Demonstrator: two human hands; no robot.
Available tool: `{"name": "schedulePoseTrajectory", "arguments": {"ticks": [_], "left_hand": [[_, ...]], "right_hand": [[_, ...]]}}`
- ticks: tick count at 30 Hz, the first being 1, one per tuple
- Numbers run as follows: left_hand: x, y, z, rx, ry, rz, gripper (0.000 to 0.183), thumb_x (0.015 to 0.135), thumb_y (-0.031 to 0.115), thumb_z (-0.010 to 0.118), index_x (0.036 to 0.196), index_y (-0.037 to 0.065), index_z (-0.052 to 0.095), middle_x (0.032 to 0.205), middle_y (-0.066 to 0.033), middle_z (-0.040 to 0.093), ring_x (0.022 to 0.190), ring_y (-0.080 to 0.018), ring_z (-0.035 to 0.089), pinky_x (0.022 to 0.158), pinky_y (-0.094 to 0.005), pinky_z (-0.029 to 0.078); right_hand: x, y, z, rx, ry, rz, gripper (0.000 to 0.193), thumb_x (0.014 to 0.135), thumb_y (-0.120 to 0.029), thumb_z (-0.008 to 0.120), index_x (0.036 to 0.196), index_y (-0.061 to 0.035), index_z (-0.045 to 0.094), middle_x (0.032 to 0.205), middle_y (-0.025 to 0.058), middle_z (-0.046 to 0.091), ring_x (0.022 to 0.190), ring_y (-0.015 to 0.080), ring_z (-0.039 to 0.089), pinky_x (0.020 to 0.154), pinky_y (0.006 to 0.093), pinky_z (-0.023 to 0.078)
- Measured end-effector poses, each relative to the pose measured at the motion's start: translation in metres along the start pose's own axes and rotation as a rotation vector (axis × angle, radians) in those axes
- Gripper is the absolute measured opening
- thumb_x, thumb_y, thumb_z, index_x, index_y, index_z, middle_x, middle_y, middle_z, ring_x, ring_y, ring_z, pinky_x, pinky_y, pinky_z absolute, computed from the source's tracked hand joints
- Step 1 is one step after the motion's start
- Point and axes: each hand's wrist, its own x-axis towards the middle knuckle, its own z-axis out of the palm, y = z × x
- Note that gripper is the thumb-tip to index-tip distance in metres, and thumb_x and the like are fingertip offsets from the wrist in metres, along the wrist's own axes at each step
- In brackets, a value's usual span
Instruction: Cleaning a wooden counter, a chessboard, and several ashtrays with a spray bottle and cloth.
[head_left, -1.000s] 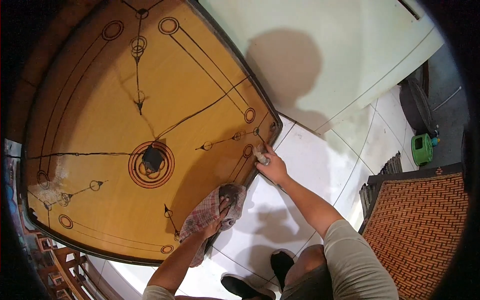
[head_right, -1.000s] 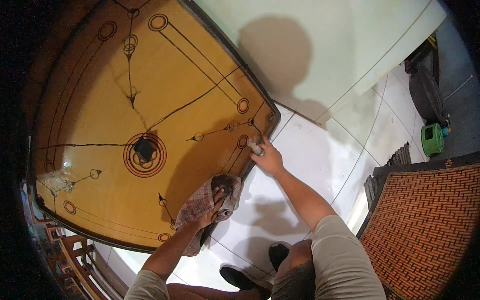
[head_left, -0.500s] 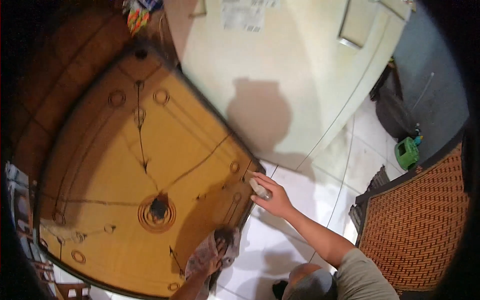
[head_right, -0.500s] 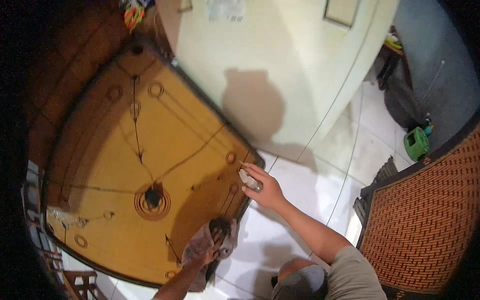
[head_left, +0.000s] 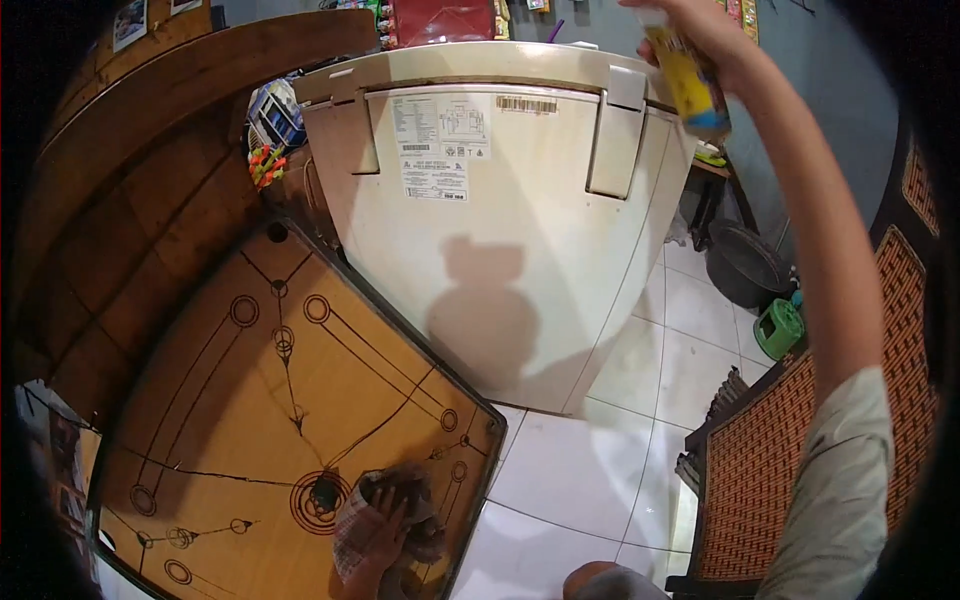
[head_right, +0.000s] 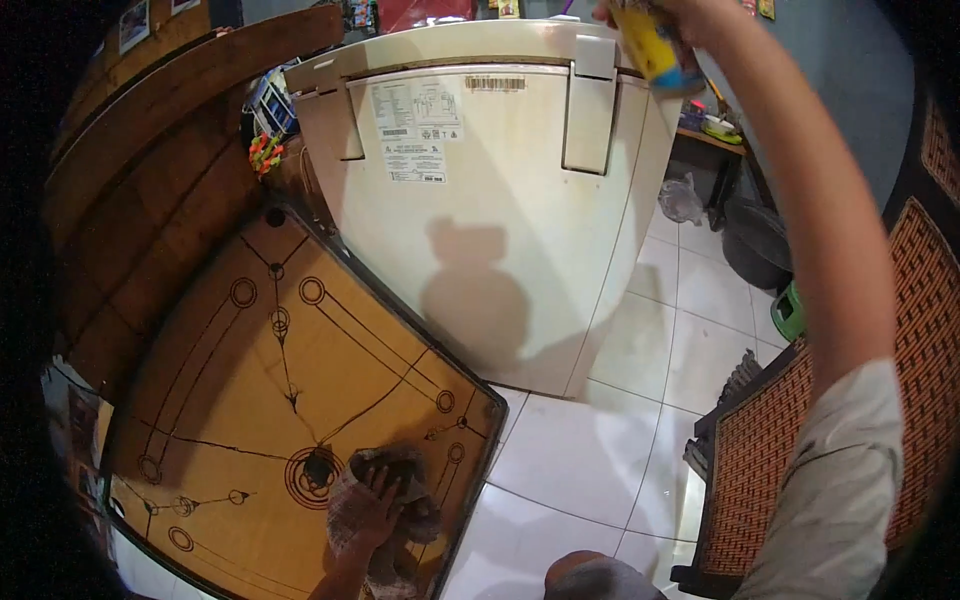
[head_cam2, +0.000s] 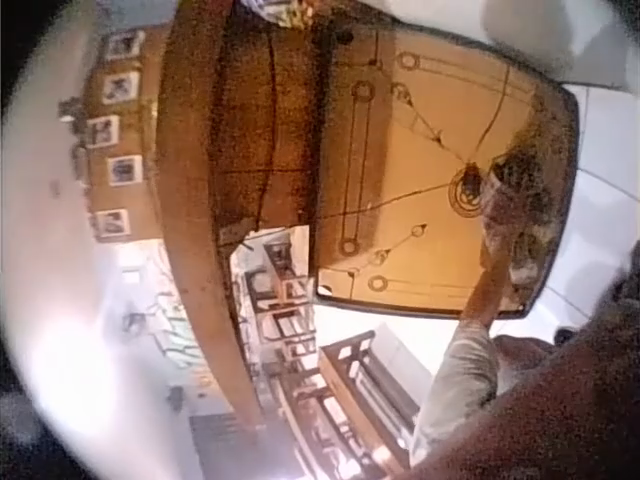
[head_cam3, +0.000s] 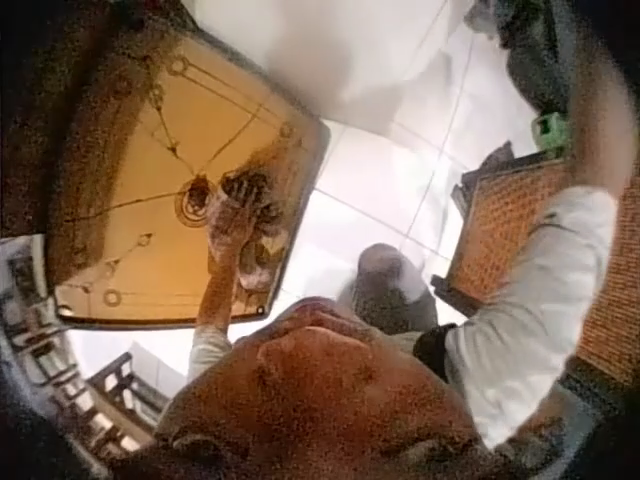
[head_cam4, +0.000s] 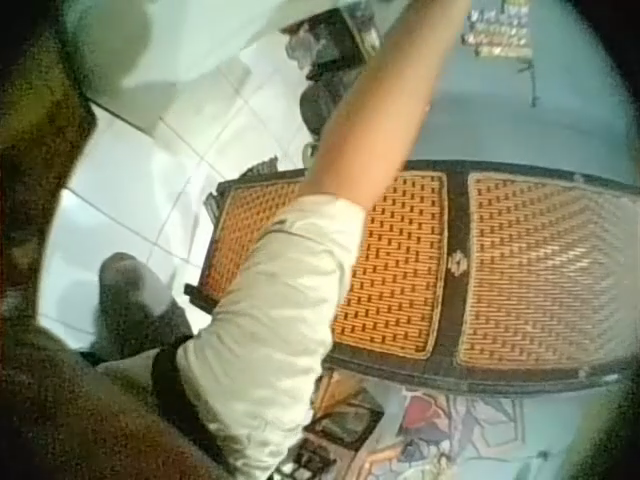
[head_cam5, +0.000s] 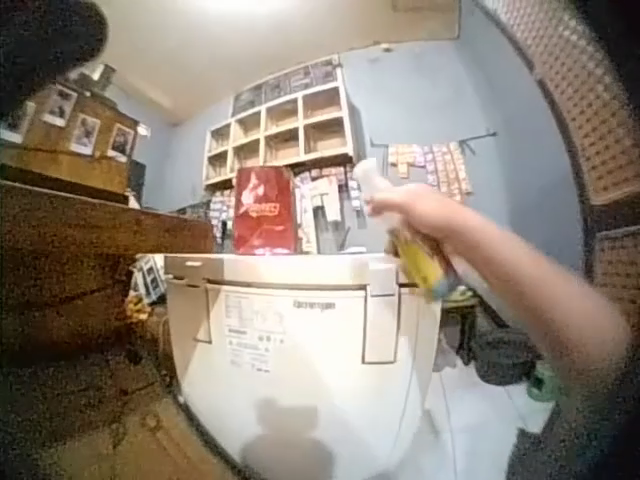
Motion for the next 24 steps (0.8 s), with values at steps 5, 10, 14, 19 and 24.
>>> {"name": "schedulePoseTrajectory", "arguments": {"ticks": [5, 10, 14, 19, 24], "left_hand": [[0.004, 0.0, 0.003, 0.079, 0.018, 0.031, 0.06, 0.095, 0.037, 0.054, 0.151, 0.021, 0.038, 0.164, -0.0064, 0.015, 0.151, -0.0318, 0.008, 0.118, -0.0642, 0.004], [0.012, 0.012, -0.016, 0.416, -0.099, 0.009, 0.062, 0.094, 0.035, 0.055, 0.151, 0.021, 0.037, 0.163, -0.0089, 0.019, 0.15, -0.0329, 0.014, 0.12, -0.0576, 0.011], [-0.016, 0.003, -0.023, 0.213, -0.013, -0.029, 0.063, 0.092, 0.034, 0.058, 0.15, 0.021, 0.038, 0.163, -0.0081, 0.019, 0.15, -0.0314, 0.015, 0.12, -0.0537, 0.015], [-0.012, 0.024, -0.029, 0.372, -0.062, 0.039, 0.066, 0.09, 0.038, 0.061, 0.15, 0.022, 0.039, 0.162, -0.0081, 0.02, 0.15, -0.0323, 0.014, 0.119, -0.0537, 0.018], [0.053, 0.044, -0.075, 0.096, -0.175, -0.185, 0.065, 0.09, 0.038, 0.063, 0.149, 0.02, 0.042, 0.161, -0.0105, 0.023, 0.147, -0.0396, 0.019, 0.119, -0.055, 0.017]], "right_hand": [[0.066, -0.009, -0.024, -0.294, -0.047, 0.113, 0.06, 0.079, -0.034, 0.072, 0.125, -0.0055, 0.048, 0.092, 0.0155, 0.061, 0.072, 0.0251, 0.067, 0.066, 0.0418, 0.058], [0.027, 0.076, -0.011, 0.104, -0.056, -0.327, 0.058, 0.08, -0.047, 0.067, 0.125, -0.0102, 0.06, 0.089, 0.0041, 0.063, 0.064, 0.009, 0.057, 0.06, 0.0244, 0.049], [-0.149, 0.106, 0.127, 0.163, -0.518, 0.046, 0.051, 0.079, -0.031, 0.068, 0.122, -0.0057, 0.059, 0.094, 0.008, 0.066, 0.069, 0.0134, 0.063, 0.061, 0.0294, 0.054], [-0.246, 0.262, 0.269, 0.55, -0.865, 0.26, 0.039, 0.087, -0.016, 0.071, 0.122, -0.0067, 0.057, 0.097, 0.0031, 0.06, 0.073, 0.0125, 0.06, 0.063, 0.0282, 0.052], [-0.26, 0.325, 0.306, 0.72, -0.801, 0.493, 0.037, 0.088, -0.015, 0.067, 0.122, -0.0064, 0.055, 0.097, 0.0054, 0.06, 0.077, 0.0142, 0.06, 0.064, 0.0303, 0.052]]}}
